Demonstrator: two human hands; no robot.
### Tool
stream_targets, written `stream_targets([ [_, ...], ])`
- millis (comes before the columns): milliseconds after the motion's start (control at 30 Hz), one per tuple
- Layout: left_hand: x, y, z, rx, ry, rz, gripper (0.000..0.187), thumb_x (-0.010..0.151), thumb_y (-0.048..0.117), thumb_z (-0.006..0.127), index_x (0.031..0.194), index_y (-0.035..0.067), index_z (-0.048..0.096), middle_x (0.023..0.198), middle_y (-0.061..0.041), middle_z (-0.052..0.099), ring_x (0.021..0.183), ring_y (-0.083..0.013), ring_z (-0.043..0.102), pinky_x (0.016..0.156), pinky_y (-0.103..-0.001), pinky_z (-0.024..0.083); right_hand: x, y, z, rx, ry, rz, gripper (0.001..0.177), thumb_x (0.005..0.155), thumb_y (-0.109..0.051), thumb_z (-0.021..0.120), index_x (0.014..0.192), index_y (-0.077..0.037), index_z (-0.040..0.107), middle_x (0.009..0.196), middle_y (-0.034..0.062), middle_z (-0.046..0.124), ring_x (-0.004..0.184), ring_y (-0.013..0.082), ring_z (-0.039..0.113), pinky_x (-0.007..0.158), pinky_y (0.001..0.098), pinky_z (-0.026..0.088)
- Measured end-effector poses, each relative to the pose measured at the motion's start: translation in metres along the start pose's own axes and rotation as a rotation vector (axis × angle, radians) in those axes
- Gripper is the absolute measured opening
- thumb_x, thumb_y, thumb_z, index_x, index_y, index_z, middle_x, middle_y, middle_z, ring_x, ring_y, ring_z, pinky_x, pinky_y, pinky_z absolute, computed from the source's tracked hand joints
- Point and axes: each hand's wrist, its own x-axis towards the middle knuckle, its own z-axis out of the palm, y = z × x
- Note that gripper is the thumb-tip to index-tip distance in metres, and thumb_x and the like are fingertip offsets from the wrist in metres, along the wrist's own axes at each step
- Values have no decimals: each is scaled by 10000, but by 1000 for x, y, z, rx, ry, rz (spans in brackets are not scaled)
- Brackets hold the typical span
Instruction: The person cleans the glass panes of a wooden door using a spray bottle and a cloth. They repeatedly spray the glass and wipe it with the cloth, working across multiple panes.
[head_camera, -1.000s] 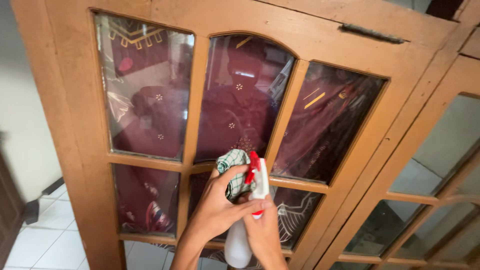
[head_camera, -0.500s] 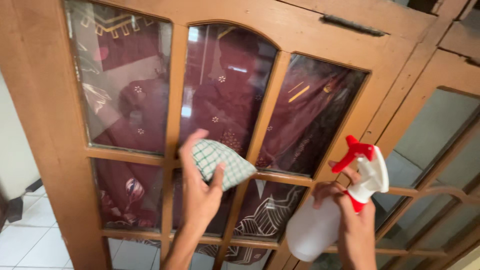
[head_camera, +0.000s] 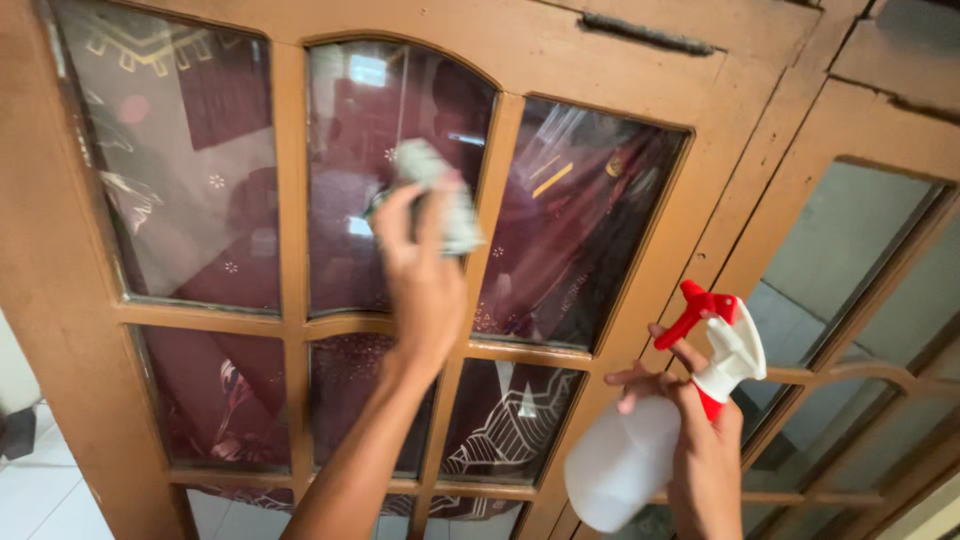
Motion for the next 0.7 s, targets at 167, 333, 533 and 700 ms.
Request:
stream_targets([
  [167,-30,0,32,244,-313,330,749,873,-25,617,1571,153,416,1640,-208,298,1538,-365,286,1243,-519,325,9,25,2,16,36,30,510,1000,-144,410,1448,90,472,681,136,662,821,263,715,859,385,546],
  [333,-57,-3,24,377,-731,467,827,850,109,634,1621,189,348,1703,-107,209,1557,-334,225,1166,-526,255,15,41,-4,-20,27,23,492,969,-91,443,1432,72,487,648,133,626,720,242,665,777,381,532],
  [533,4,24,67,452,-375,386,806,889,193,661,1627,214,338,1705,-67,221,1576,-326,215,1275,-588,156,15,36,-15,29,60,9,468,987,-93,448,1421,69,513,644,116,593,696,225,631,786,366,519],
  [700,22,49,121,311,-321,423,803,908,202,657,1636,188,318,1724,-48,215,1605,-322,186,1321,-576,127,16,30,-23,10,67,17,485,956,-91,461,1413,65,510,632,118,600,699,224,639,773,369,512],
])
